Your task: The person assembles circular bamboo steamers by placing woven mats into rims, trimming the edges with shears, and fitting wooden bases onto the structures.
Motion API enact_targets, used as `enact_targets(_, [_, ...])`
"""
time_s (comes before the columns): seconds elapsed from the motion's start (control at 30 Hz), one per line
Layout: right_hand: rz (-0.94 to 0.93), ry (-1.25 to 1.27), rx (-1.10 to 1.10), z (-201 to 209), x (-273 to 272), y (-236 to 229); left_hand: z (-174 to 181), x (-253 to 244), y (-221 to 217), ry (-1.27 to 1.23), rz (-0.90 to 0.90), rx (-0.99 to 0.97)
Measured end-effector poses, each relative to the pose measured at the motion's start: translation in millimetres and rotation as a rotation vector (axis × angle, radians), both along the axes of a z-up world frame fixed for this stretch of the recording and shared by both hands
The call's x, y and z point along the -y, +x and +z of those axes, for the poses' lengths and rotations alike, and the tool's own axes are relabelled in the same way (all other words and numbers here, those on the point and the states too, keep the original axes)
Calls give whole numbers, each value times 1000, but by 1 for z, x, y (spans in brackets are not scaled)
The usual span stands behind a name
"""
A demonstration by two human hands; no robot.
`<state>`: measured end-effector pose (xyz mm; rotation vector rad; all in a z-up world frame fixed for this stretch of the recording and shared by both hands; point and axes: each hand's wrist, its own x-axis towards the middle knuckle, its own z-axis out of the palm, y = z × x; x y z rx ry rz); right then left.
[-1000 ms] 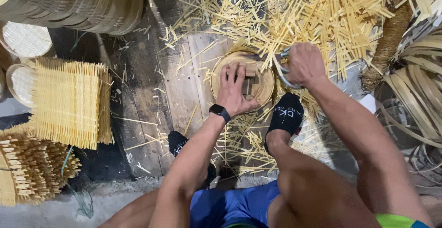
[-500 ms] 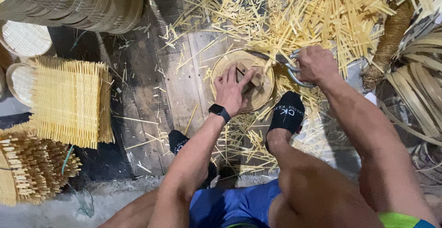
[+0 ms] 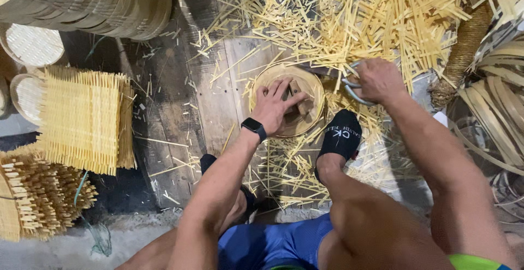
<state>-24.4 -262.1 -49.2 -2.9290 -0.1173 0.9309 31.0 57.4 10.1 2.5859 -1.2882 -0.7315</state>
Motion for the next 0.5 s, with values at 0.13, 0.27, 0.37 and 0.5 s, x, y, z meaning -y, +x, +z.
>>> enact_targets(0.13, [117, -40, 343, 8, -28, 19, -4, 0, 10, -16, -204, -9])
enact_targets(0.27, [31, -18, -30, 10, -17, 32, 1, 4, 19, 51, -251, -42])
enact_targets(0.37, [-116, -11, -291, 15, 8, 23, 7, 5, 27, 46, -296, -75])
enact_targets(0.5, [-567, -35, -133, -2, 42, 2, -18, -1, 29, -279, 196, -602])
